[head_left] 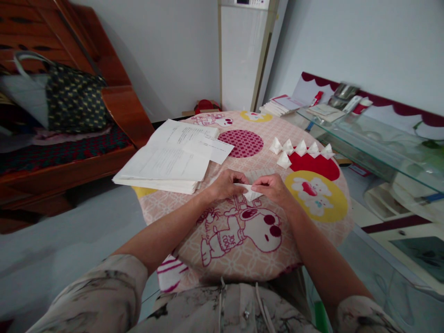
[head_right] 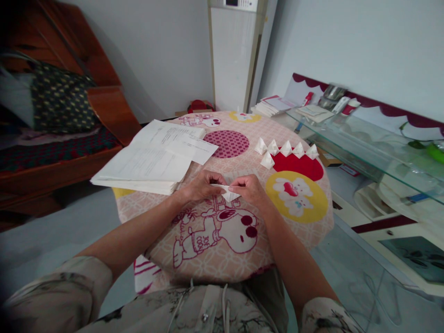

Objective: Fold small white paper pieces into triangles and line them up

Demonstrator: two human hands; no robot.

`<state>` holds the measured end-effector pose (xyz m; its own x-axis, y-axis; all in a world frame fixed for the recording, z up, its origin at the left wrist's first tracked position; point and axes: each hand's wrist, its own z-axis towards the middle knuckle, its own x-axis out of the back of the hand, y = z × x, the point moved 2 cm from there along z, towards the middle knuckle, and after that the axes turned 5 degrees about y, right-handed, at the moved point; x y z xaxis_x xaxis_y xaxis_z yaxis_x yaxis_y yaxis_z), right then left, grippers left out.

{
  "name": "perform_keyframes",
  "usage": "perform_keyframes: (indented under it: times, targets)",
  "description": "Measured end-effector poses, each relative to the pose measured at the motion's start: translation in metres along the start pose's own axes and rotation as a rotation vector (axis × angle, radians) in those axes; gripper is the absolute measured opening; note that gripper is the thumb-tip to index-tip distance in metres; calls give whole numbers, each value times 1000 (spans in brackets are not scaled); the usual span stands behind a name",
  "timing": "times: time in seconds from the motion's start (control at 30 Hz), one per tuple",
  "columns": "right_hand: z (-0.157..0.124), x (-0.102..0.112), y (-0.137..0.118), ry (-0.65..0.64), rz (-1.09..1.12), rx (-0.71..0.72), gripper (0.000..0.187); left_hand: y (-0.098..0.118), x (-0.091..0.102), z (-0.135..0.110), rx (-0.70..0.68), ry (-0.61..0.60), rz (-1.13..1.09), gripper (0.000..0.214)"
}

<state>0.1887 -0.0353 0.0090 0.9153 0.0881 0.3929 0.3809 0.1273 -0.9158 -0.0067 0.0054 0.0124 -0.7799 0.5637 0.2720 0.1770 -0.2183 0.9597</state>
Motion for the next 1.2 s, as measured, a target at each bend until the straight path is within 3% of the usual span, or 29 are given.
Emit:
perform_keyframes:
  times: [0.37,0.57,0.77,1.03,1.2]
  targets:
    - [-2,0,-6,49,10,-6,26,-6,0,2,55,-40,-145,20]
    - [-2,-1,-11,81,-13,22,26,3,-6,2,-70,122,45,15]
    - [-1,-1,-8,69,1,16,24,4,-7,2,-86,138,54,8]
    - [-4,8,-3,129,53,-56,20,-3,15,0,-69,138,32,11]
    - [-3,13,3,159,86,-92,23,-8,34,1,-32,230,35,10]
